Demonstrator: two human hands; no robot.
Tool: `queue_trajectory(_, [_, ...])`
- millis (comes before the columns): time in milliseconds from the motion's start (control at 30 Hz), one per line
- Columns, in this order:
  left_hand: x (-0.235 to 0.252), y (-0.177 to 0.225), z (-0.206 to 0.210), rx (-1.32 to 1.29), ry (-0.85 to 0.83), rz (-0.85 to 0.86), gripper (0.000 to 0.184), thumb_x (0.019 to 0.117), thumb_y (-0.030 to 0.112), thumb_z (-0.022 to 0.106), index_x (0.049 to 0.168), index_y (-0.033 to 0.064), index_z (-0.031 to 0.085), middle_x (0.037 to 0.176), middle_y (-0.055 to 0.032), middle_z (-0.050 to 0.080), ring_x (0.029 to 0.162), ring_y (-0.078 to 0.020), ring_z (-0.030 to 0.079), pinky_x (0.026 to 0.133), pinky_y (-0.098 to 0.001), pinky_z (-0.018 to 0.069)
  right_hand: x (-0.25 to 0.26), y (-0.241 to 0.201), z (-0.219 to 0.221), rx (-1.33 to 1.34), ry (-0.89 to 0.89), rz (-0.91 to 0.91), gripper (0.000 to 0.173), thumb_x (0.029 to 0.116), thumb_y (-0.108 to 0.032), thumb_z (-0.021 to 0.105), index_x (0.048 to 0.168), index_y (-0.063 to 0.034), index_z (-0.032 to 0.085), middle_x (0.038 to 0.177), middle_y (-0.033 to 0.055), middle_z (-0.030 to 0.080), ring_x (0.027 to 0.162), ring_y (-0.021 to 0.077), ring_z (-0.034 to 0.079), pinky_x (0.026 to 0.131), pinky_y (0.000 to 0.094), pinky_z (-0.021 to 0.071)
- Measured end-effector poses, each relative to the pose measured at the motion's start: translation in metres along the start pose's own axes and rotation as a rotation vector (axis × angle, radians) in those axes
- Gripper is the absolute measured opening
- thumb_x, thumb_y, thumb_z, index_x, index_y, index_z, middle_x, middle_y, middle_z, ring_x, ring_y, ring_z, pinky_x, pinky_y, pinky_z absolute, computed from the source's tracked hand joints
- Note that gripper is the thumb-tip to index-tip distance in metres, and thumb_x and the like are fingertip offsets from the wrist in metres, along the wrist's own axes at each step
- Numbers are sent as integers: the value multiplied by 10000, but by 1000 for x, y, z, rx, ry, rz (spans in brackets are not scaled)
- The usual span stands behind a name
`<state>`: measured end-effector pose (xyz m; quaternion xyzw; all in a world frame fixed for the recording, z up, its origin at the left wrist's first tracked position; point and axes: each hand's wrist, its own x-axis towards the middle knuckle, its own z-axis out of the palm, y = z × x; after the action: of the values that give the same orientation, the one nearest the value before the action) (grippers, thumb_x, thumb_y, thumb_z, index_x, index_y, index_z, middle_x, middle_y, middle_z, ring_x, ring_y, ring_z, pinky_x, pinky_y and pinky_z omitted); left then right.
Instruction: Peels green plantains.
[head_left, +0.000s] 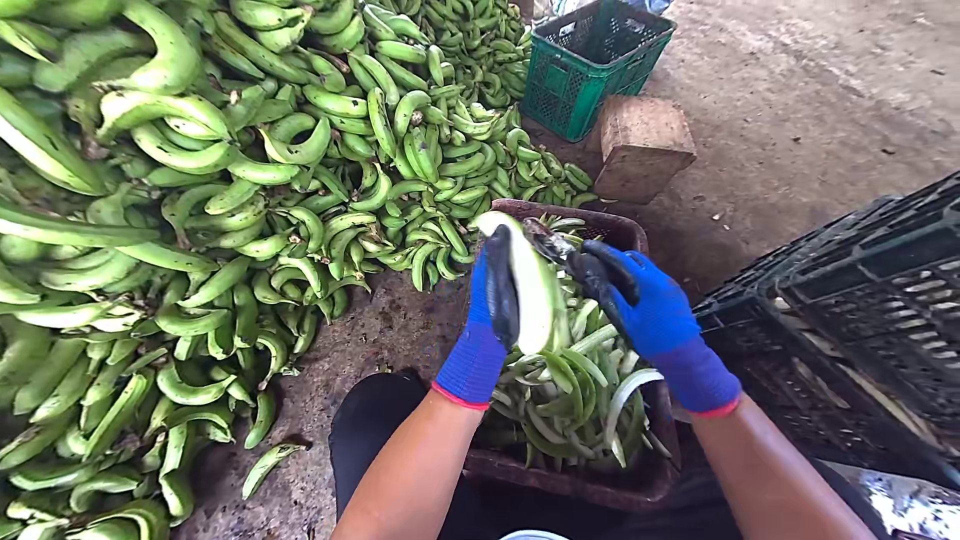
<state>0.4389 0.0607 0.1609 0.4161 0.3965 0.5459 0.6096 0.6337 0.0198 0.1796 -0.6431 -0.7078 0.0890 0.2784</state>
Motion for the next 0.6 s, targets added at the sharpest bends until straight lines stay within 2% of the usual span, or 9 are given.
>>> queue_trajectory(100, [-2,10,5,161,-1,-51,486,1083,515,341,1412,226,551,1191,-5,658,1003,-70,633,870,-331,543,-1,12,-5,-2,36,-37,543,949,-355,609,1443,-132,594,1237,204,659,1056,404,665,815,625,530])
queue_trajectory(133, [-2,9,4,167,8,-74,501,1084,523,326,1409,215,551,1198,-15,654,1013,-81,626,880,-341,535,-3,15,-4,1,48,-67,556,935,-382,614,1431,-131,607,1224,199,661,1042,394,666,805,612,534])
queue_trajectory(167, [0,7,1,131,18,-102,503,1081,534,323,1386,215,564,1169,-11,661,986,-83,632,859,-332,540,-5,18,-3,2,52,-110,566,924,-413,613,1412,-126,625,1194,191,666,1016,378,668,792,589,542])
queue_trajectory(267, [12,3,-6,-119,81,-151,473,1066,552,337,1194,201,626,932,12,679,757,-70,654,650,-256,564,-14,23,3,-56,52,-323,560,906,-508,616,1305,-127,707,1111,198,697,975,384,682,793,565,556])
queue_trajectory(333, [18,2,-12,-206,132,-171,479,1063,566,316,1222,220,606,968,15,671,786,-78,654,668,-261,561,-20,19,8,-142,99,-421,500,902,-522,606,1232,-175,752,1068,196,711,931,391,691,746,553,547])
queue_trajectory(433, [15,0,-11,-228,159,-131,453,1065,549,340,1240,217,593,980,12,665,798,-78,653,676,-265,561,-21,10,12,-178,117,-364,487,914,-488,593,1250,-169,744,1083,215,708,937,423,691,740,576,546])
queue_trajectory(500, [9,2,-5,-194,89,-87,437,1064,549,356,1215,222,605,944,32,674,770,-56,657,653,-244,568,-16,9,6,-117,85,-247,523,920,-455,607,1311,-121,704,1142,235,689,972,435,683,759,598,547])
queue_trajectory(600, [-1,6,1,-35,2,-114,469,1067,561,341,1227,223,626,937,37,673,771,-38,638,672,-242,557,-7,8,-6,-46,26,-114,547,933,-400,582,1404,-126,628,1185,204,669,1000,405,675,770,604,547])
